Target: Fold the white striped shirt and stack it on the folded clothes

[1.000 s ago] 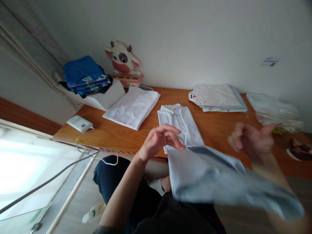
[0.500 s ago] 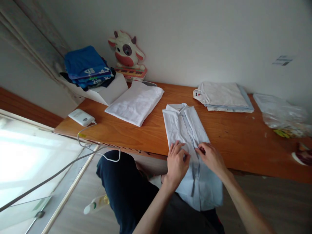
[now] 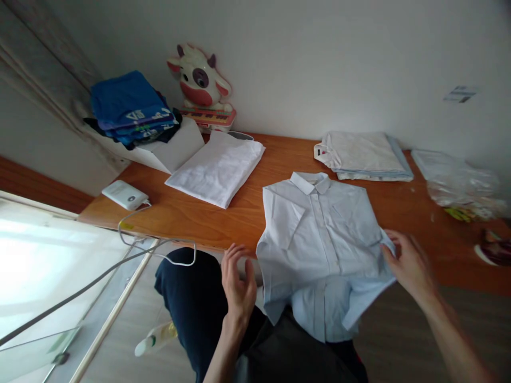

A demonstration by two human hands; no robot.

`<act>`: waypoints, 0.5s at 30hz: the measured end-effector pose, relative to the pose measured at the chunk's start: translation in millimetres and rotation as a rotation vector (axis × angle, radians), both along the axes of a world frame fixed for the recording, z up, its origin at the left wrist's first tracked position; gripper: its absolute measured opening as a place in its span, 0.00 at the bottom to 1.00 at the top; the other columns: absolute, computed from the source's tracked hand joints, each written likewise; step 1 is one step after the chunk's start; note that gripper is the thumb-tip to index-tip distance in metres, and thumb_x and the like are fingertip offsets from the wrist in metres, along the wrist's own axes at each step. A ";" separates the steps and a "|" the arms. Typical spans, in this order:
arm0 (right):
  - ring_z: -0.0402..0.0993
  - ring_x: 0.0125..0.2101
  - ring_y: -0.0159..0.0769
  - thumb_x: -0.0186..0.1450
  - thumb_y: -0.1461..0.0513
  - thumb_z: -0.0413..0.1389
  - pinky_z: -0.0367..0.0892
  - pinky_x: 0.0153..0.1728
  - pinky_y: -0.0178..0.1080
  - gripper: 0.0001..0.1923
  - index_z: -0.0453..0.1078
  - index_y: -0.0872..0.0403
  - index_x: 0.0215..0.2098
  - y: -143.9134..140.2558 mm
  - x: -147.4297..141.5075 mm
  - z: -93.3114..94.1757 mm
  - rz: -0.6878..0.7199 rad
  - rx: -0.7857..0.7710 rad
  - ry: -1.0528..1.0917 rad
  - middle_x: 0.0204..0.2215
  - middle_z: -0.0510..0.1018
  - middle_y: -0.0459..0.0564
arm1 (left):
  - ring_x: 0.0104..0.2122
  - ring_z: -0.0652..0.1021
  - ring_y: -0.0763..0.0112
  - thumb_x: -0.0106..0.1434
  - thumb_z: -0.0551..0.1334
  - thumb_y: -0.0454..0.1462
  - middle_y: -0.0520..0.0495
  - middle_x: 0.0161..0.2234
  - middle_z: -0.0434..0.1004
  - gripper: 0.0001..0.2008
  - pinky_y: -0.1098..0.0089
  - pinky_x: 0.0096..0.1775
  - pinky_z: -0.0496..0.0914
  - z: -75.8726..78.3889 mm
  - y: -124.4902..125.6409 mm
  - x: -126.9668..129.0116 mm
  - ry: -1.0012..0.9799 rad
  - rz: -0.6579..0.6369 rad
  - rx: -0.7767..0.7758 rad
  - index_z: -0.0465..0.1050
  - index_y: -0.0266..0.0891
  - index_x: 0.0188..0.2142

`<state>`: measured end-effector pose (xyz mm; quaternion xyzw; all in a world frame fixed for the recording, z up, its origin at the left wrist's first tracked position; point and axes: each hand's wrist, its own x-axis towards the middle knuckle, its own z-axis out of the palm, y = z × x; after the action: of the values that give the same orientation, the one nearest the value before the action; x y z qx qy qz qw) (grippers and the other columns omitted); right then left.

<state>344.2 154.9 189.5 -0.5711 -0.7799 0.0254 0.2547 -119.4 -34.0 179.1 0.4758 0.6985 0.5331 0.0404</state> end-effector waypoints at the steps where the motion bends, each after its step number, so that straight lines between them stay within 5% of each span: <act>1: 0.80 0.49 0.54 0.73 0.49 0.57 0.75 0.54 0.57 0.25 0.72 0.48 0.64 -4.5 -20.9 5.1 0.056 0.003 0.010 0.51 0.82 0.59 | 0.64 0.76 0.54 0.73 0.62 0.32 0.41 0.55 0.81 0.11 0.43 0.68 0.68 6.3 2.4 12.0 -0.001 -0.091 0.001 0.76 0.44 0.52; 4: 0.76 0.59 0.53 0.75 0.51 0.56 0.71 0.63 0.58 0.23 0.71 0.45 0.66 -10.6 -79.6 12.2 0.255 -0.052 -0.022 0.59 0.78 0.57 | 0.67 0.74 0.53 0.72 0.66 0.34 0.44 0.57 0.82 0.14 0.41 0.72 0.63 22.3 20.1 52.4 0.083 -0.386 -0.117 0.78 0.47 0.55; 7: 0.65 0.70 0.56 0.75 0.50 0.56 0.64 0.69 0.63 0.26 0.68 0.43 0.70 -3.1 -103.0 1.0 0.326 -0.068 -0.103 0.71 0.69 0.54 | 0.74 0.65 0.49 0.71 0.67 0.36 0.44 0.68 0.74 0.19 0.37 0.74 0.59 24.7 42.3 75.9 0.183 -0.447 -0.240 0.77 0.48 0.61; 10: 0.59 0.74 0.56 0.76 0.49 0.54 0.61 0.71 0.65 0.28 0.66 0.43 0.72 11.2 -89.5 -18.4 0.294 -0.074 -0.121 0.75 0.63 0.52 | 0.77 0.59 0.46 0.72 0.65 0.36 0.43 0.75 0.64 0.20 0.35 0.73 0.59 15.5 56.5 77.9 0.237 -0.359 -0.292 0.77 0.47 0.62; 15: 0.66 0.71 0.51 0.77 0.53 0.51 0.65 0.70 0.61 0.25 0.68 0.43 0.71 25.5 -53.6 -35.3 0.206 -0.064 -0.019 0.73 0.68 0.51 | 0.77 0.56 0.44 0.72 0.64 0.35 0.39 0.77 0.57 0.27 0.36 0.73 0.60 -0.8 62.2 71.2 0.254 -0.322 -0.299 0.69 0.44 0.69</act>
<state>290.6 180.3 154.3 -0.4960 -0.8357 0.0712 0.2249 -48.2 28.1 178.3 0.6328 0.6841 0.3466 0.1067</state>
